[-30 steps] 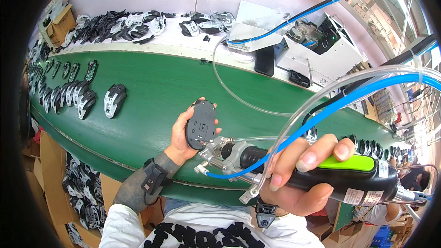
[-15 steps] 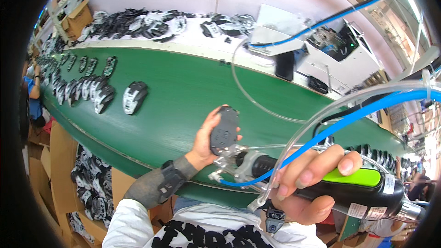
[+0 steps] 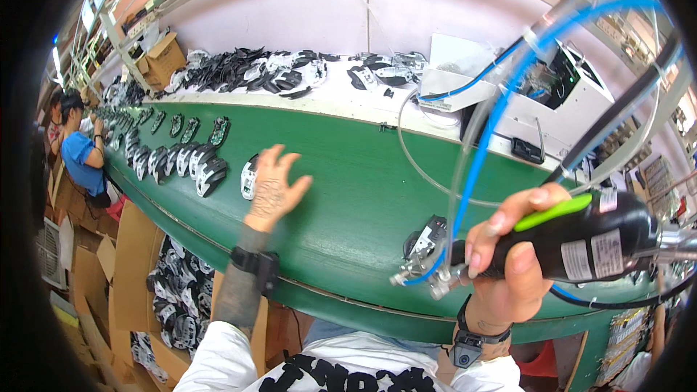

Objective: Using a pneumatic screwdriver to fasten screws into the bottom of computer mouse housings on an assembly line.

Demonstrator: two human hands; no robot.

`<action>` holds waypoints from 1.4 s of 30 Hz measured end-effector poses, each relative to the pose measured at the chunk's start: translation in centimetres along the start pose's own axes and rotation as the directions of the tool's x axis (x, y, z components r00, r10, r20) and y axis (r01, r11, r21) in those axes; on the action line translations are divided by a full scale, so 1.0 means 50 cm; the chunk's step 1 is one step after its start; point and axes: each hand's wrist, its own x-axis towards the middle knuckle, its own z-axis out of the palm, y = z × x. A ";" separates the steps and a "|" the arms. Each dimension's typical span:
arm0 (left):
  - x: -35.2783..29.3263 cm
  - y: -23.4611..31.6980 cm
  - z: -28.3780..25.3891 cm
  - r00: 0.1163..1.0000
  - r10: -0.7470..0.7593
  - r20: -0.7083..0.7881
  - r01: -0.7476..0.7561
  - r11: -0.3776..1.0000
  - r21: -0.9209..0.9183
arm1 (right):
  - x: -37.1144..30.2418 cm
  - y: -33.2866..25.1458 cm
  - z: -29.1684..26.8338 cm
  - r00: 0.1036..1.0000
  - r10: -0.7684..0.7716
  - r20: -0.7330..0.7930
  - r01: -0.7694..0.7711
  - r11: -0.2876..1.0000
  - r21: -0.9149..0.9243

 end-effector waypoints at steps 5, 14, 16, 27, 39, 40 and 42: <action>-0.036 -0.157 -0.026 0.912 -0.272 0.306 0.252 0.962 0.106 | 0.007 0.001 -0.004 0.997 -0.041 0.072 0.041 0.999 0.000; 0.027 0.040 -0.017 0.713 -0.362 0.600 0.539 -0.263 -0.800 | 0.012 -0.012 -0.016 0.995 -0.101 -0.013 0.101 0.995 -0.022; 0.027 0.119 -0.042 0.744 -0.199 0.637 0.347 -0.700 -0.624 | 0.015 -0.018 -0.015 0.985 -0.153 -0.079 0.155 0.988 0.012; -0.029 0.316 0.059 0.711 0.217 0.669 0.538 -0.781 -0.319 | 0.033 0.004 -0.042 0.909 -0.399 -0.122 0.401 0.916 -0.005; -0.037 0.328 0.037 0.673 0.327 0.664 0.637 -0.713 -0.294 | 0.032 0.019 -0.051 0.932 -0.362 -0.002 0.362 0.932 -0.005; -0.039 0.326 0.036 0.673 0.324 0.665 0.635 -0.714 -0.295 | 0.030 0.019 -0.052 0.937 -0.347 0.030 0.347 0.938 0.016; -0.041 0.325 0.037 0.675 0.357 0.646 0.636 -0.726 -0.263 | 0.029 0.017 -0.047 0.933 -0.358 0.027 0.358 0.934 0.010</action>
